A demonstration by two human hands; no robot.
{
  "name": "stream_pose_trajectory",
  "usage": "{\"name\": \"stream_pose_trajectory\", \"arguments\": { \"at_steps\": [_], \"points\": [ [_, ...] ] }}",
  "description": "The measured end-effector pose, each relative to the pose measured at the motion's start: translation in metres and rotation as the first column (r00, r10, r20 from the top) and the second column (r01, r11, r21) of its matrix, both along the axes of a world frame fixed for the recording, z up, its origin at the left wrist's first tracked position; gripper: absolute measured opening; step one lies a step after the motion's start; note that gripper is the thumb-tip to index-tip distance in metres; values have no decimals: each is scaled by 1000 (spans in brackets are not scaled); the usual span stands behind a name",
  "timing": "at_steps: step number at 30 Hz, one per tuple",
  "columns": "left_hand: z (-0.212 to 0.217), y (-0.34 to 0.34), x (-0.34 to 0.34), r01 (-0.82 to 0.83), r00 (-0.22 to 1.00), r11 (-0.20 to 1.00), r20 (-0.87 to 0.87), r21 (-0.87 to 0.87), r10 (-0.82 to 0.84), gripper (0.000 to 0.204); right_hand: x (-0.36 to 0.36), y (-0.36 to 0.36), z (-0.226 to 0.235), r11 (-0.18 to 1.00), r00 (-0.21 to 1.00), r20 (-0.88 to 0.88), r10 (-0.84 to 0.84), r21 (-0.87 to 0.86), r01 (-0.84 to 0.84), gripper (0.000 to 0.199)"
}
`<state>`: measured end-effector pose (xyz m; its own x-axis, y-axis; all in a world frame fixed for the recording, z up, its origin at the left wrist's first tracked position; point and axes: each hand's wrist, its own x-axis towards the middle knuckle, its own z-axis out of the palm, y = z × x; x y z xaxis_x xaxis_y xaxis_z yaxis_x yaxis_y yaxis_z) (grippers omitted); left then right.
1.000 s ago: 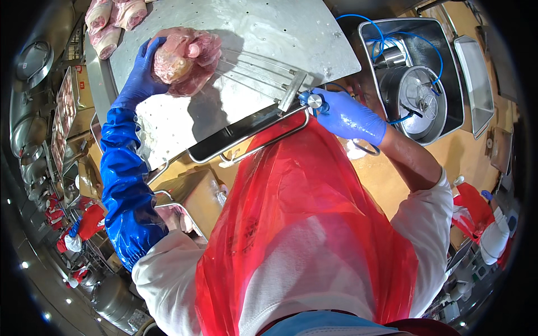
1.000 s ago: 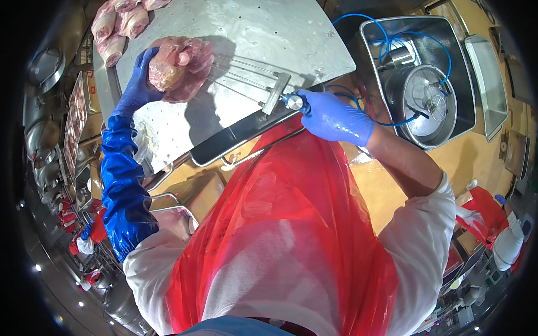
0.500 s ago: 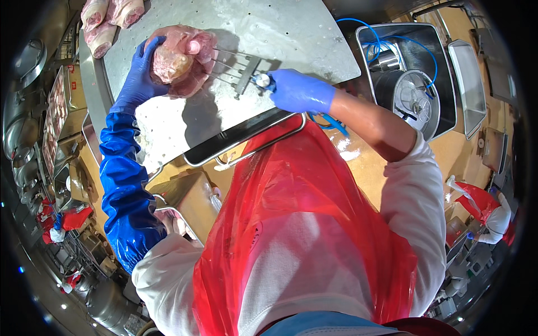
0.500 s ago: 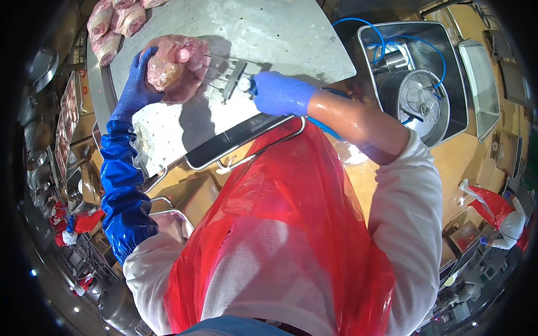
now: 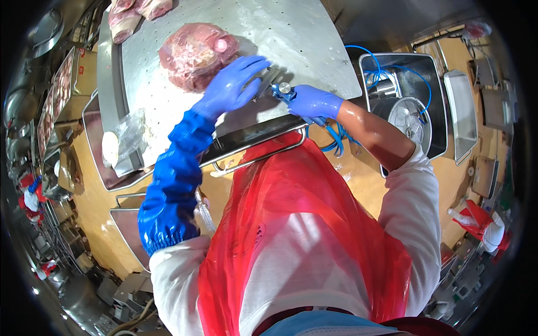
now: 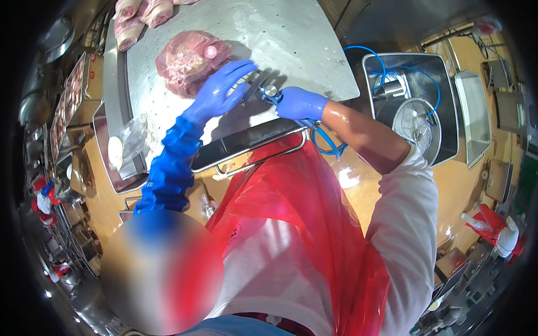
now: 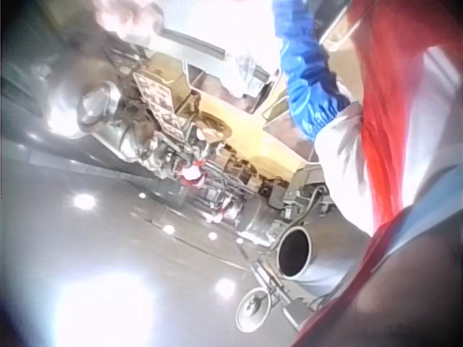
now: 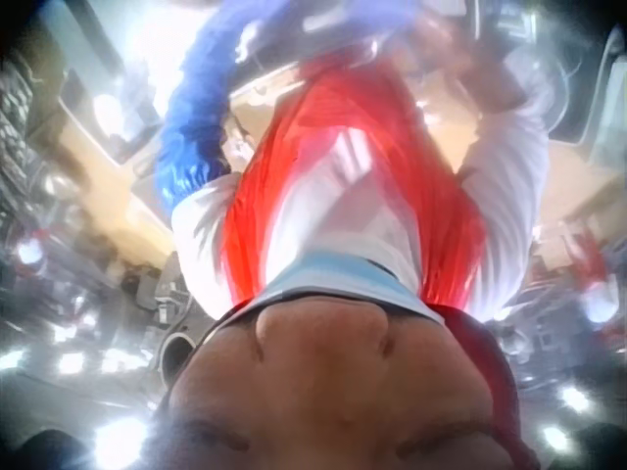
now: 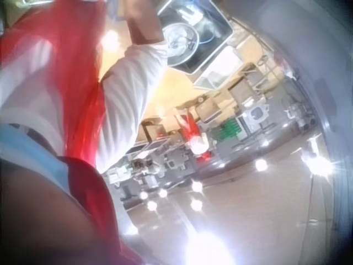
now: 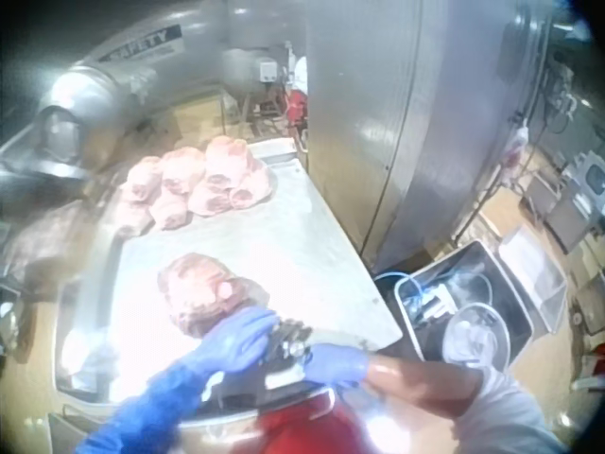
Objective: The person uses a handheld multi-pronged tenderizing tool to repeatedly pierce raw meat pieces on a stainless steel table. The person rotates each piece to cover different surfaces and places the tenderized pieces into a metal tray.
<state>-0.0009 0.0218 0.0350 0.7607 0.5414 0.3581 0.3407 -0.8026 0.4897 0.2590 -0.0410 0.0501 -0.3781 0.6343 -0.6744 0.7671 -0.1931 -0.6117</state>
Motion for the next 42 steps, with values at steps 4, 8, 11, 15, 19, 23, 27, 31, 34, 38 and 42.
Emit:
{"name": "stream_pose_trajectory", "arguments": {
  "at_steps": [4, 8, 11, 15, 19, 23, 27, 31, 34, 38, 42],
  "points": [
    [-48, 31, 19, -160, 973, 986, -174, -47, 149, 43, -2, -2, -8, 998, 1000, -17, -15, 59, 16, 21],
    [-63, 32, 12, -186, 952, 982, -243, 15, 184, 45, -3, -5, 7, 981, 978, -140, -154, -144, 133, 25],
    [-60, 31, 15, -159, 949, 987, -274, 6, 155, 45, -1, -12, -19, 969, 965, -128, -228, -124, 213, 27],
    [-55, 32, 15, -164, 949, 986, -273, -8, 156, 45, -2, -8, -10, 984, 980, -99, -172, -71, 165, 23],
    [-55, 28, 13, -163, 968, 986, -189, 43, 168, 46, -5, -8, 2, 986, 988, -48, -147, -91, 142, 21],
    [-26, 22, 11, -181, 971, 975, -134, 129, 198, 53, -6, -11, 11, 986, 994, -11, -110, 122, 110, 22],
    [67, 66, -35, -314, 916, 914, -171, 257, 362, 77, -3, -14, -1, 984, 977, -158, -142, 86, 157, 32],
    [46, 99, -87, -538, 789, 843, -364, -17, 495, 91, -13, -30, 41, 980, 981, -121, -154, 110, 167, 29],
    [48, 90, -84, -484, 829, 870, -366, -93, 422, 91, 6, -52, 72, 982, 980, 88, -179, -50, 184, 28],
    [39, 85, -73, -467, 812, 884, -384, 21, 439, 91, 70, -113, 57, 969, 958, -223, -180, 129, 213, 23],
    [41, 81, -73, -510, 788, 860, -389, 23, 477, 95, 65, -119, 58, 945, 923, -327, -201, 185, 271, 22]
  ]
}}
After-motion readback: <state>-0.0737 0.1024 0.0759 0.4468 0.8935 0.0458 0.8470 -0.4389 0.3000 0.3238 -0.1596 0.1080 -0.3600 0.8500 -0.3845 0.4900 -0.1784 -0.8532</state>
